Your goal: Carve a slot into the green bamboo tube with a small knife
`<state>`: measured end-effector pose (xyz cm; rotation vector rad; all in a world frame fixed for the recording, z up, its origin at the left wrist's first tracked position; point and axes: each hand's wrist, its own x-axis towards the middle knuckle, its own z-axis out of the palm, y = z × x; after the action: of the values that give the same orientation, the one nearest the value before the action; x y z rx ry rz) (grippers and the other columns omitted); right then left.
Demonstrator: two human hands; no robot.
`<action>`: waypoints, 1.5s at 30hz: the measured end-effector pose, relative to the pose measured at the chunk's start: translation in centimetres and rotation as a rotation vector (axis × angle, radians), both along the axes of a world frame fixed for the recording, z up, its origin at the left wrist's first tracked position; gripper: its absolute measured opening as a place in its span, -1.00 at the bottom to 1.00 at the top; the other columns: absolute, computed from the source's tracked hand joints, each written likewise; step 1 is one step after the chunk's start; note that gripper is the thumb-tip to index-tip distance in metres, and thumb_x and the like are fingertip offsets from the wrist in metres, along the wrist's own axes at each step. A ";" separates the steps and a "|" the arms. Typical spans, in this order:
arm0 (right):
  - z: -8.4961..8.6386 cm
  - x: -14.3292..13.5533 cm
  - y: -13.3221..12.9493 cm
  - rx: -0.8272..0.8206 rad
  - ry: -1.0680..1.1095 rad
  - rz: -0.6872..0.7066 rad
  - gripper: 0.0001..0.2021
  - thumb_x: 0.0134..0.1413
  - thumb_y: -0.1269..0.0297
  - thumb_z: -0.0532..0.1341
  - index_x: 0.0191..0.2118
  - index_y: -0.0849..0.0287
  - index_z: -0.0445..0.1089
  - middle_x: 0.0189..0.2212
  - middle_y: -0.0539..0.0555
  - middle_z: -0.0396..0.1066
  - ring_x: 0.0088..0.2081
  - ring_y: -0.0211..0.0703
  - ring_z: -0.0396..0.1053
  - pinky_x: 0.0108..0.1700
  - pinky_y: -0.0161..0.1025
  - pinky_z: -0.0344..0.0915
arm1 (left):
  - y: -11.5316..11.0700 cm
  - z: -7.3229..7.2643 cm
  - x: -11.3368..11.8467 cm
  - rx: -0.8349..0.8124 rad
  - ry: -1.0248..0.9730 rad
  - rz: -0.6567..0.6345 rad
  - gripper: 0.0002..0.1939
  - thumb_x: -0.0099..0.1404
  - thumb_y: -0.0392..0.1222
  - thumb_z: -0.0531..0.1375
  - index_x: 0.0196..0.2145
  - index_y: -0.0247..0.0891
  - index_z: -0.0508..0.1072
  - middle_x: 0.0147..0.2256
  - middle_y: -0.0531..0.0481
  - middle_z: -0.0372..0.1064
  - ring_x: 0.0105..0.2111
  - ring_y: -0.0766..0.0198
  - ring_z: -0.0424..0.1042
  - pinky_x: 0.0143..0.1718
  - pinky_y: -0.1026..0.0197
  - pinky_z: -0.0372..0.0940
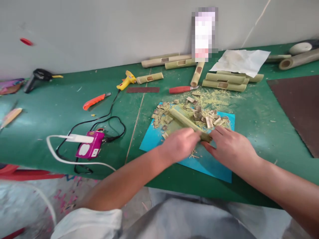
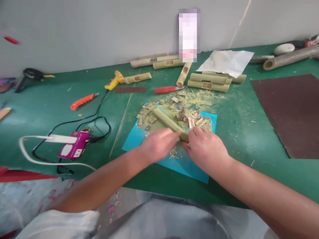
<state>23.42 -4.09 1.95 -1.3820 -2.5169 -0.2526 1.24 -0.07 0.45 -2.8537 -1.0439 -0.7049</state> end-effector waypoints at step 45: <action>0.3 -0.1 -0.1 -0.034 -0.021 -0.017 -0.80 0.15 0.22 0.20 -0.44 0.20 0.39 -0.50 0.09 0.33 -0.46 -0.15 0.28 -0.43 -0.22 0.06 | -0.6 0.6 1.0 0.060 0.061 0.010 -0.68 0.51 -0.19 -0.01 -0.26 -0.34 0.49 -0.49 0.00 0.34 -0.45 0.30 0.39 -0.44 0.27 0.24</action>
<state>23.30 -4.19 2.22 -1.4209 -2.5393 -0.2298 2.26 -0.66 1.02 -2.7979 -1.0103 -0.6333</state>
